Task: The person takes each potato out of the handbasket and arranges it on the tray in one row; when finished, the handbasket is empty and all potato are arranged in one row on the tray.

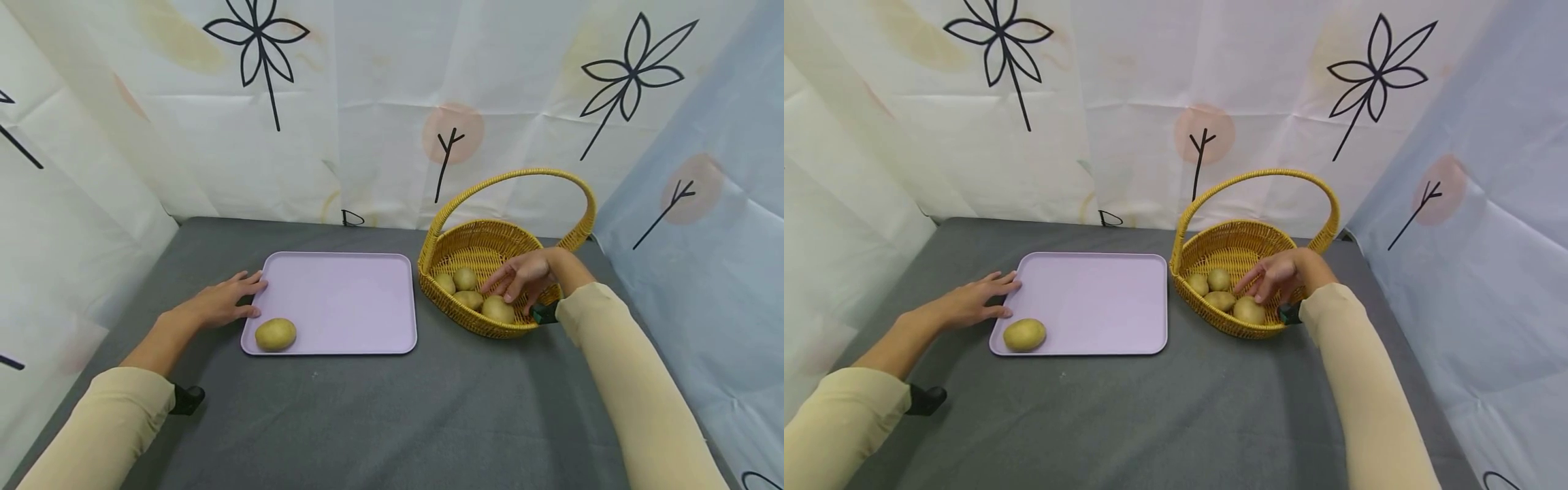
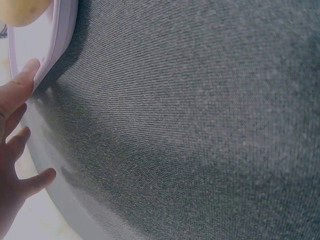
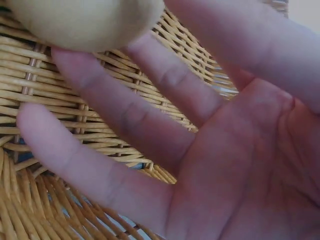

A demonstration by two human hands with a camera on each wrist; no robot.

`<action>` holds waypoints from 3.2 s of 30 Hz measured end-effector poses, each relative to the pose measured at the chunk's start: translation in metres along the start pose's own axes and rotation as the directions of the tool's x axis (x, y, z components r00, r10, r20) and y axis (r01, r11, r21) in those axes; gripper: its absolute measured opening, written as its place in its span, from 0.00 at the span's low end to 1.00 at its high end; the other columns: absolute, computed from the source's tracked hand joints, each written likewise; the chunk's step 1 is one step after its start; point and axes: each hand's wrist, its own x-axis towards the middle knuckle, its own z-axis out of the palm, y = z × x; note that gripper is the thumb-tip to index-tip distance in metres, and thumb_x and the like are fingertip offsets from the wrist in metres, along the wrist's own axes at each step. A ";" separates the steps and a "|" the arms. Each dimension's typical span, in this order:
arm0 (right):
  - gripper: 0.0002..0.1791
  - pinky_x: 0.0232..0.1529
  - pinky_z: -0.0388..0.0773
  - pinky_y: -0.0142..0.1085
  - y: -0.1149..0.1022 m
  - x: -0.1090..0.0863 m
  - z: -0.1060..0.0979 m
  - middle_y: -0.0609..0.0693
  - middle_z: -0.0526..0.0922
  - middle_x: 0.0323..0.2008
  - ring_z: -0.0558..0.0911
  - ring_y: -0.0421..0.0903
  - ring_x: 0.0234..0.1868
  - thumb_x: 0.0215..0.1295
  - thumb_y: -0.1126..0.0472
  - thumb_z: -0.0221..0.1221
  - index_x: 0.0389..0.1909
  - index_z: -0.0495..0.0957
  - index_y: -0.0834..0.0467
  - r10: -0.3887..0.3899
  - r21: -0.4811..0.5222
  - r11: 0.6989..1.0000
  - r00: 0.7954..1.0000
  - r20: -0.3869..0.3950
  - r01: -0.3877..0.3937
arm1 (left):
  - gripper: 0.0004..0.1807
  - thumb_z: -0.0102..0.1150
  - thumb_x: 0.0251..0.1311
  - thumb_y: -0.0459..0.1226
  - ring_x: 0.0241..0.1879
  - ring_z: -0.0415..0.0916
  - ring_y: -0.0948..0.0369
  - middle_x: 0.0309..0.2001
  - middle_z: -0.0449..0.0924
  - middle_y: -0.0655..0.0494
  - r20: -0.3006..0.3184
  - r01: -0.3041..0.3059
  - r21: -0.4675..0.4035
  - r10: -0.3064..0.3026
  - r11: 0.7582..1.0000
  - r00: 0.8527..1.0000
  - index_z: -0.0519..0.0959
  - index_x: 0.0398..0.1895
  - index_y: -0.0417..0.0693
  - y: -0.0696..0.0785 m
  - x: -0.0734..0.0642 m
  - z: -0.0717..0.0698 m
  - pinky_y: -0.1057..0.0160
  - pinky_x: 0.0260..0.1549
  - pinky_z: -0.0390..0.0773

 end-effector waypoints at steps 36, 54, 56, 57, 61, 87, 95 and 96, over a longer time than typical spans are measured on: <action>0.31 0.58 0.75 0.49 -0.016 -0.022 0.010 0.63 0.66 0.65 0.78 0.50 0.55 0.67 0.59 0.64 0.69 0.69 0.61 -0.109 -0.272 0.958 0.991 -0.077 0.085 | 0.40 0.63 0.65 0.45 0.73 0.43 0.30 0.76 0.49 0.33 0.002 0.014 0.001 -0.014 1.000 1.000 0.61 0.74 0.37 0.001 0.001 0.002 0.20 0.56 0.50; 0.26 0.57 0.71 0.48 -0.041 -0.042 0.043 0.56 0.72 0.64 0.68 0.56 0.66 0.70 0.57 0.60 0.67 0.70 0.58 -0.479 -0.500 0.790 0.866 -0.144 0.354 | 0.40 0.63 0.65 0.45 0.72 0.44 0.29 0.75 0.50 0.32 0.009 0.012 0.007 -0.012 1.000 1.000 0.61 0.74 0.35 0.005 0.001 0.000 0.20 0.56 0.51; 0.26 0.57 0.72 0.48 -0.045 -0.042 0.048 0.55 0.73 0.63 0.70 0.56 0.65 0.70 0.58 0.60 0.67 0.70 0.58 -0.492 -0.496 0.785 0.859 -0.138 0.370 | 0.40 0.62 0.65 0.46 0.72 0.44 0.29 0.75 0.50 0.32 0.009 0.012 0.009 -0.012 1.000 1.000 0.61 0.74 0.35 0.004 0.001 0.000 0.20 0.56 0.51; 0.26 0.57 0.73 0.47 -0.048 -0.041 0.050 0.55 0.74 0.63 0.70 0.55 0.64 0.71 0.58 0.60 0.67 0.70 0.58 -0.501 -0.499 0.779 0.855 -0.133 0.380 | 0.40 0.62 0.65 0.46 0.72 0.44 0.29 0.75 0.50 0.32 0.009 0.012 0.009 -0.012 1.000 1.000 0.61 0.74 0.35 0.004 0.001 0.000 0.20 0.56 0.51; 0.26 0.51 0.77 0.46 -0.059 -0.036 0.062 0.55 0.75 0.60 0.76 0.57 0.55 0.72 0.58 0.59 0.68 0.69 0.60 -0.529 -0.494 0.761 0.843 -0.099 0.420 | 0.40 0.63 0.65 0.46 0.72 0.44 0.29 0.75 0.50 0.31 0.006 0.010 0.006 -0.010 1.000 1.000 0.61 0.73 0.35 0.003 0.000 0.000 0.20 0.56 0.51; 0.26 0.44 0.82 0.42 -0.119 0.082 0.145 0.62 0.74 0.58 0.81 0.51 0.45 0.71 0.68 0.57 0.67 0.65 0.70 -0.678 -0.382 0.682 0.735 -0.010 0.624 | 0.40 0.63 0.65 0.45 0.72 0.43 0.29 0.75 0.49 0.31 0.009 0.021 0.008 -0.021 1.000 1.000 0.60 0.74 0.35 0.006 0.000 0.001 0.20 0.56 0.50; 0.25 0.44 0.82 0.41 -0.131 0.120 0.167 0.60 0.75 0.58 0.82 0.50 0.43 0.72 0.68 0.57 0.67 0.67 0.67 -0.680 -0.346 0.695 0.733 -0.028 0.631 | 0.40 0.63 0.65 0.45 0.72 0.44 0.29 0.75 0.50 0.32 0.001 0.013 0.008 -0.013 1.000 1.000 0.61 0.74 0.35 0.005 0.000 0.002 0.20 0.56 0.51; 0.24 0.44 0.82 0.41 -0.133 0.123 0.170 0.60 0.75 0.58 0.82 0.49 0.43 0.72 0.68 0.57 0.67 0.67 0.66 -0.681 -0.343 0.694 0.732 -0.028 0.633 | 0.40 0.63 0.65 0.45 0.72 0.44 0.29 0.75 0.50 0.32 -0.001 0.011 0.008 -0.011 1.000 1.000 0.61 0.73 0.35 0.005 0.000 0.002 0.20 0.56 0.51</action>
